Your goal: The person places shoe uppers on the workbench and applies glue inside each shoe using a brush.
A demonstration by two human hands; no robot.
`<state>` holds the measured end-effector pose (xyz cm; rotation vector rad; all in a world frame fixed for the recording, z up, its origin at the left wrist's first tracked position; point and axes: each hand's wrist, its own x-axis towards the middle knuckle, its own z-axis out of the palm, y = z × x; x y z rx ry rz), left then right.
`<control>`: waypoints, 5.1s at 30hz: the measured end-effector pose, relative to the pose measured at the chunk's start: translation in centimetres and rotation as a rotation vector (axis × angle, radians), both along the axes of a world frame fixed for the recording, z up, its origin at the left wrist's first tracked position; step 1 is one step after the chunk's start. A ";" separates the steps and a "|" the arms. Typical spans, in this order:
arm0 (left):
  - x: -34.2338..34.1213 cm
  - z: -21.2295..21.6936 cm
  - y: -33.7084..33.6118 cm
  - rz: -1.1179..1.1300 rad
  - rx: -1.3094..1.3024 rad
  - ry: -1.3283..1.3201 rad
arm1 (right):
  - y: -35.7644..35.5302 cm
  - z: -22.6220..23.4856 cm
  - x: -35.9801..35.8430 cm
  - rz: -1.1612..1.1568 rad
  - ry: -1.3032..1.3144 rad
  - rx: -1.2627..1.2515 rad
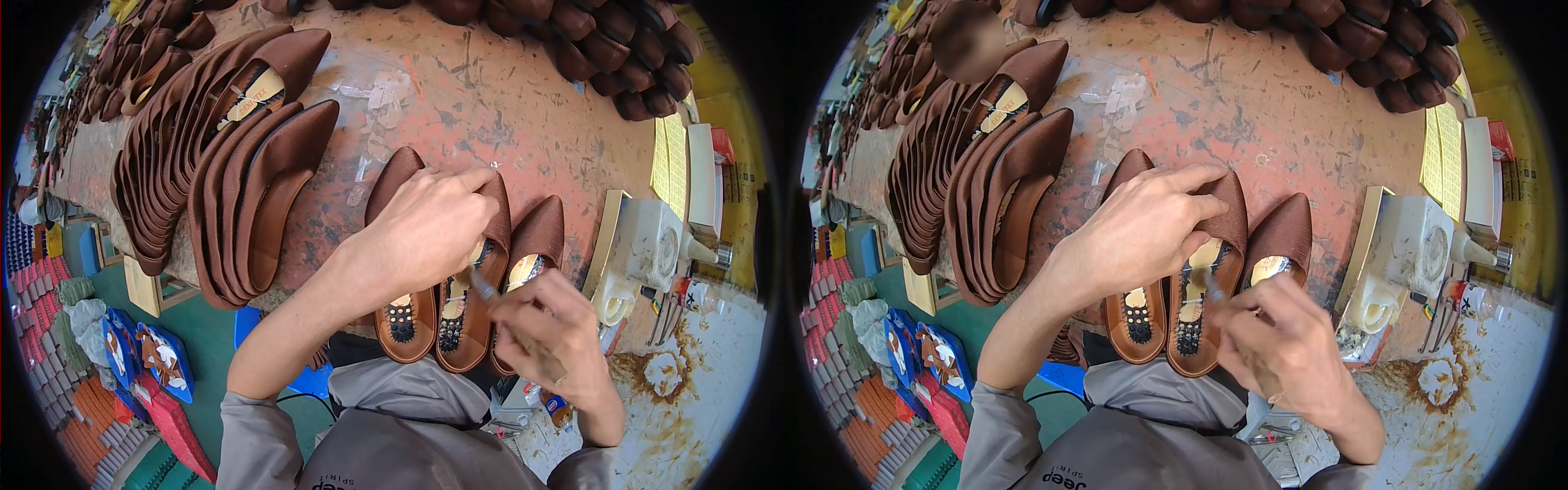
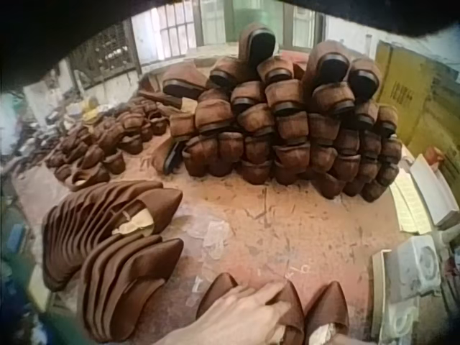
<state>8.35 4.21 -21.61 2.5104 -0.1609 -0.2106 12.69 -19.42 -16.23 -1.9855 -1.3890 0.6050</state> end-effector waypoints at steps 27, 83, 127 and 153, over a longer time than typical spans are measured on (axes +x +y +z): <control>-5.1 1.4 0.6 0.239 0.255 0.039 | -8.8 2.7 -3.6 -0.539 -0.311 0.237; -4.1 -2.0 2.2 0.417 -0.363 -0.127 | 3.8 0.7 -0.4 0.150 0.158 -0.120; -14.6 -0.7 -17.7 0.195 0.365 -0.263 | -11.1 2.4 -3.4 -1.119 -0.210 0.706; -15.0 17.0 15.6 0.941 0.513 -0.425 | -15.2 6.2 -3.5 -1.171 -0.653 0.951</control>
